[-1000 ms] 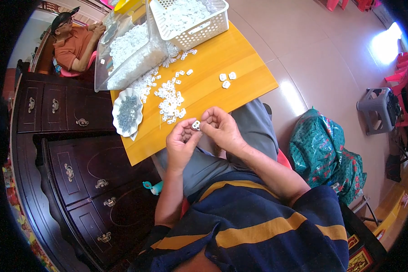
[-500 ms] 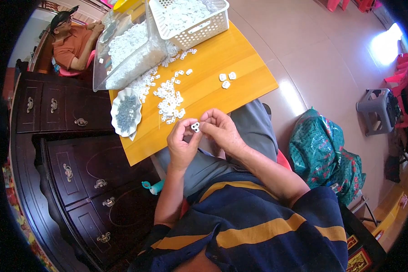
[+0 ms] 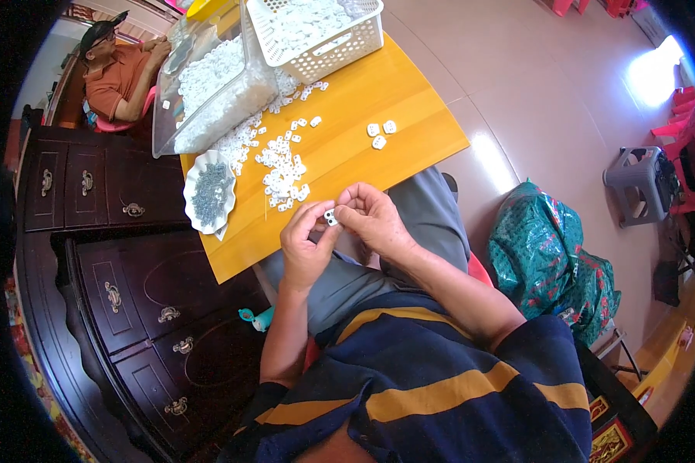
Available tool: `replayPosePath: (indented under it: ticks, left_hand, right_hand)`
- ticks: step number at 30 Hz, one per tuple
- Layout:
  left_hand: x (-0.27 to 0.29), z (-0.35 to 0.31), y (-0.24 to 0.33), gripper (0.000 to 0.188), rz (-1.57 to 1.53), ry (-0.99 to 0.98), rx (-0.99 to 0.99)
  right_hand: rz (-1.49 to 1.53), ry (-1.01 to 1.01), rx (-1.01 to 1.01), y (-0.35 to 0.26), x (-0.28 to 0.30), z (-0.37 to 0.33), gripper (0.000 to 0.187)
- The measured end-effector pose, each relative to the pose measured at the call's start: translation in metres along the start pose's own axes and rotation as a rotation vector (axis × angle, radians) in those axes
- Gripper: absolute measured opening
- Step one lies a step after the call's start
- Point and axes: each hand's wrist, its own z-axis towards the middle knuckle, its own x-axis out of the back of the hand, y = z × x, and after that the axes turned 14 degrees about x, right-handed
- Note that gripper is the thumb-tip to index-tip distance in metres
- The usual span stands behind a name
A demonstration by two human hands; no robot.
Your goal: Manually assemble small white plastic components at a work table.
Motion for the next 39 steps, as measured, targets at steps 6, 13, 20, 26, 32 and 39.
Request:
replayPosePath:
  ticks: [6, 13, 20, 26, 32, 39]
  left_hand:
    - [0.004, 0.0, -0.001, 0.036, 0.004, -0.03, 0.006]
    - [0.008, 0.004, -0.003, 0.032, 0.085, -0.032, -0.044]
    - [0.007, 0.005, -0.002, 0.029, 0.146, -0.01, -0.091]
    - [0.005, 0.003, -0.007, 0.029, 0.156, 0.01, -0.113]
    - [0.006, 0.001, -0.01, 0.027, 0.148, 0.013, -0.135]
    - [0.008, 0.0, -0.012, 0.026, 0.16, 0.012, -0.135]
  right_hand:
    - [-0.008, -0.019, 0.002, 0.0, 0.002, 0.0, 0.012]
    - [-0.033, -0.023, 0.013, 0.002, 0.003, 0.0, 0.011]
    - [-0.053, -0.026, 0.039, 0.005, 0.004, 0.0, 0.01]
    - [-0.05, -0.033, 0.008, 0.003, 0.005, 0.0, 0.011]
    - [-0.08, -0.033, 0.018, 0.008, 0.007, 0.0, 0.01]
    - [-0.078, -0.048, -0.006, 0.01, 0.009, 0.0, 0.01]
